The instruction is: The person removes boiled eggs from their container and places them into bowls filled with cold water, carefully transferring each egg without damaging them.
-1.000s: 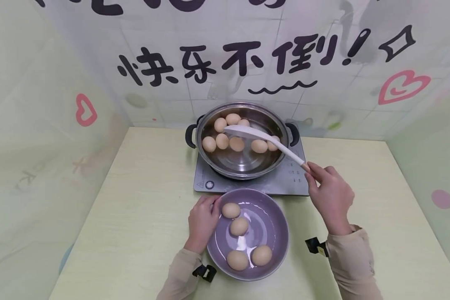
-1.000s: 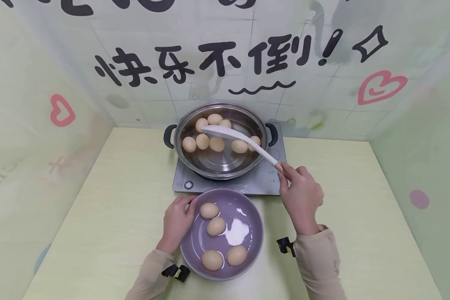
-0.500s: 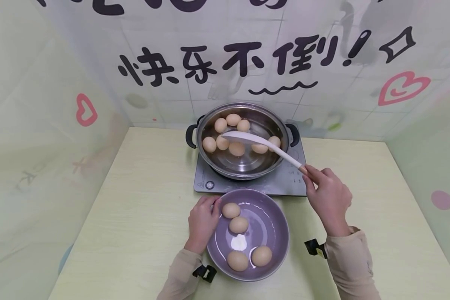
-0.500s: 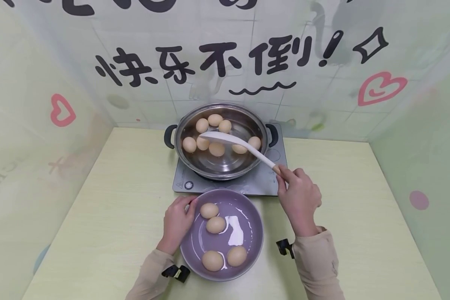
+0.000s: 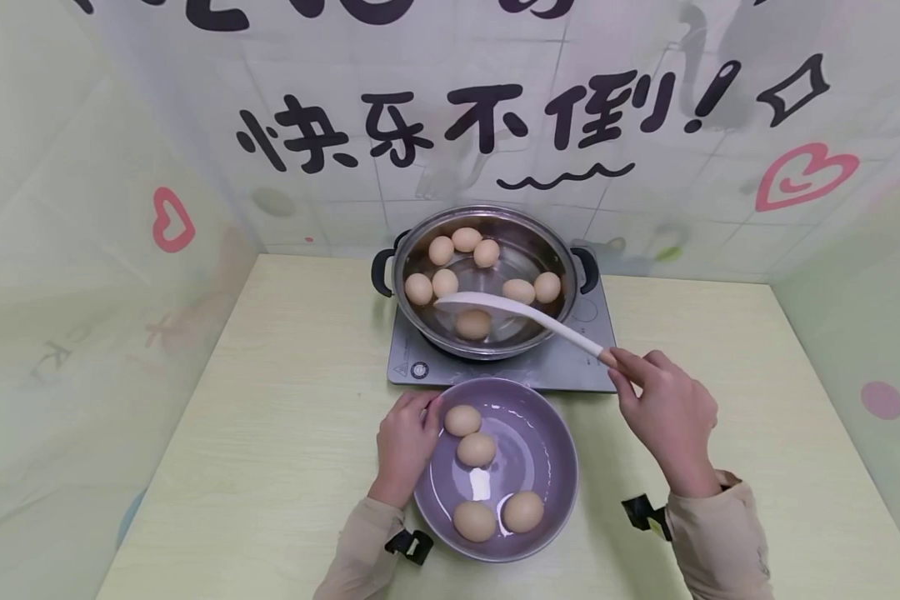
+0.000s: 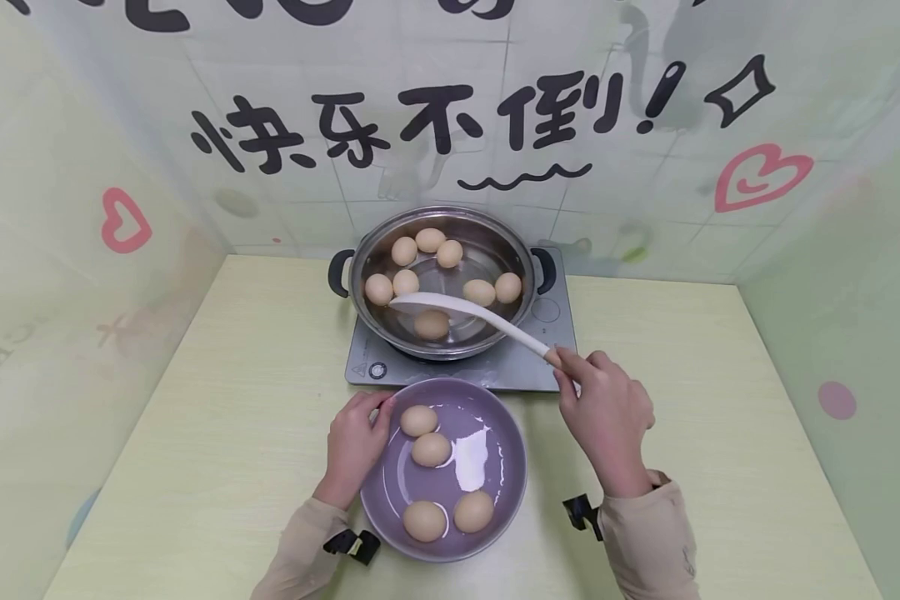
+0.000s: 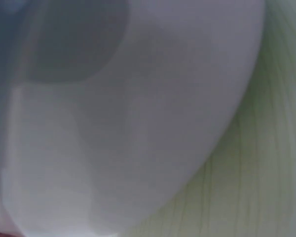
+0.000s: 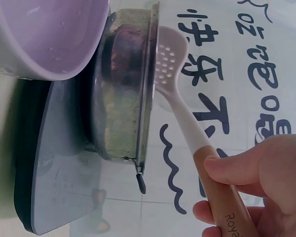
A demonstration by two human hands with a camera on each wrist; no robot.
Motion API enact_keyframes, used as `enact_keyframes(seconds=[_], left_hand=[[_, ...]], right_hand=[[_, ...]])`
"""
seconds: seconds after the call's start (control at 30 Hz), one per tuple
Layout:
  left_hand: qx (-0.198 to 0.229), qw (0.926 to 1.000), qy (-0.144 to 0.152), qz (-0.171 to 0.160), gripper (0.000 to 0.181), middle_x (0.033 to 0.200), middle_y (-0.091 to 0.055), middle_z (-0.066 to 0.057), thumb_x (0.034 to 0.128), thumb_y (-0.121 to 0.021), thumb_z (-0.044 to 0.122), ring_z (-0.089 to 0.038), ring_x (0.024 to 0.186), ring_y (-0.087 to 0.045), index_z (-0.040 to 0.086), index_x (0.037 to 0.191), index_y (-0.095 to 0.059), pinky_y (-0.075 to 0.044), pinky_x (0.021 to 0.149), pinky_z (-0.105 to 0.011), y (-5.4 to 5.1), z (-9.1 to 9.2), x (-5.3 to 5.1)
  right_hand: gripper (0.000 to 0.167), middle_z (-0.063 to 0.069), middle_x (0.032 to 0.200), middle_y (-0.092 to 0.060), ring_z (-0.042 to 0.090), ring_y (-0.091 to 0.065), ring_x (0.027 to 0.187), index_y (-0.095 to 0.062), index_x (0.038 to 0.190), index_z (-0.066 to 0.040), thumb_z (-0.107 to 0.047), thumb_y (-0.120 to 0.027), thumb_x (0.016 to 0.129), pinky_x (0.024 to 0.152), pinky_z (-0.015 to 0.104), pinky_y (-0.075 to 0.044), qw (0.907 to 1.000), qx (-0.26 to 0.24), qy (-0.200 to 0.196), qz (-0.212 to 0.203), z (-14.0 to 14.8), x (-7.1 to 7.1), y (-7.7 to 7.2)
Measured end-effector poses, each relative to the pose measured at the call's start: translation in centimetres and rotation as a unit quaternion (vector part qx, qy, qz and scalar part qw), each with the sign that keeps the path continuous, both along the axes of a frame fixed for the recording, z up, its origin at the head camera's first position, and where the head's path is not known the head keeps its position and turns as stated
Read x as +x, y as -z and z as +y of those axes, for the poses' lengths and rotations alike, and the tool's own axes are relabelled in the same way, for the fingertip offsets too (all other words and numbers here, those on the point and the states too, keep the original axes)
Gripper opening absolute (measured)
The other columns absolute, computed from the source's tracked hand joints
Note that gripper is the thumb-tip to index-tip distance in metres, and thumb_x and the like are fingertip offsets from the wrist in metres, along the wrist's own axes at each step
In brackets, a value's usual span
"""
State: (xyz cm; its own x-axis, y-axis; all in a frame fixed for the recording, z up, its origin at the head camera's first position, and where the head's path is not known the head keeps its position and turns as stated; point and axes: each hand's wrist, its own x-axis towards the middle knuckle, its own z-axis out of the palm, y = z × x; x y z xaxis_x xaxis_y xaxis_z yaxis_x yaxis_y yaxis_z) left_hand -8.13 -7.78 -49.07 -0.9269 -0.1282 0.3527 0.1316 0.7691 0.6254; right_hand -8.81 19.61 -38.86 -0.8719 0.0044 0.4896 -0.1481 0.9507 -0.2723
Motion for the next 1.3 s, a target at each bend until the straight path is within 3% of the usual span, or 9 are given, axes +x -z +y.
enact_keyframes(seconds=[0.3, 0.67, 0.83, 1.1, 1.3], left_hand=[[-0.002, 1.0, -0.003, 0.005, 0.012, 0.078, -0.062, -0.005, 0.084, -0.064, 0.018, -0.028, 0.068, -0.064, 0.008, 0.088, -0.071, -0.048, 0.054, -0.042, 0.1, 0.0, 0.0], [-0.001, 1.0, 0.003, 0.005, 0.013, 0.08, -0.063, -0.005, 0.0843, -0.063, 0.017, -0.027, 0.07, -0.064, 0.007, 0.089, -0.07, -0.05, 0.056, -0.041, 0.2, -0.2, -0.2], [0.001, 1.0, 0.005, 0.005, 0.012, 0.081, -0.064, -0.006, 0.0842, -0.063, 0.015, -0.026, 0.07, -0.064, 0.007, 0.089, -0.07, -0.05, 0.056, -0.041, 0.2, -0.2, -0.3], [0.002, 1.0, 0.004, 0.0, 0.013, 0.081, -0.064, -0.006, 0.0843, -0.064, 0.017, -0.027, 0.071, -0.064, 0.007, 0.089, -0.07, -0.05, 0.056, -0.041, 0.1, -0.2, -0.2], [0.001, 1.0, 0.002, 0.002, 0.013, 0.08, -0.063, -0.005, 0.0842, -0.064, 0.017, -0.027, 0.07, -0.064, 0.007, 0.089, -0.07, -0.05, 0.055, -0.042, 0.0, -0.1, 0.0]], right_hand=[[0.021, -0.003, 0.062, -0.056, 0.007, -0.03, 0.038, -0.073, 0.095, -0.019, -0.019, -0.073, 0.075, 0.035, 0.026, -0.017, 0.9994, 0.02, -0.026, -0.011, 0.2, 0.9, -0.7], [0.02, -0.003, 0.061, -0.059, 0.006, -0.028, 0.037, -0.073, 0.095, -0.02, -0.02, -0.072, 0.075, 0.034, 0.026, -0.018, 0.9981, 0.048, -0.035, -0.015, 0.6, 1.2, -1.4], [0.019, -0.002, 0.061, -0.06, 0.008, -0.031, 0.037, -0.073, 0.095, -0.017, -0.021, -0.07, 0.077, 0.034, 0.027, -0.019, 0.9975, 0.049, -0.036, -0.037, 0.7, 1.2, -1.7], [0.015, -0.008, 0.046, -0.042, 0.009, -0.027, 0.035, -0.071, 0.091, -0.019, -0.028, -0.062, 0.083, 0.032, 0.027, -0.019, 0.9953, 0.048, -0.034, -0.077, 0.5, 1.0, -1.9], [0.013, -0.004, 0.051, -0.055, 0.009, -0.03, 0.035, -0.071, 0.087, -0.017, -0.021, -0.072, 0.075, 0.032, 0.027, -0.021, 0.9929, 0.051, -0.042, -0.099, 0.6, 0.9, -2.2]])
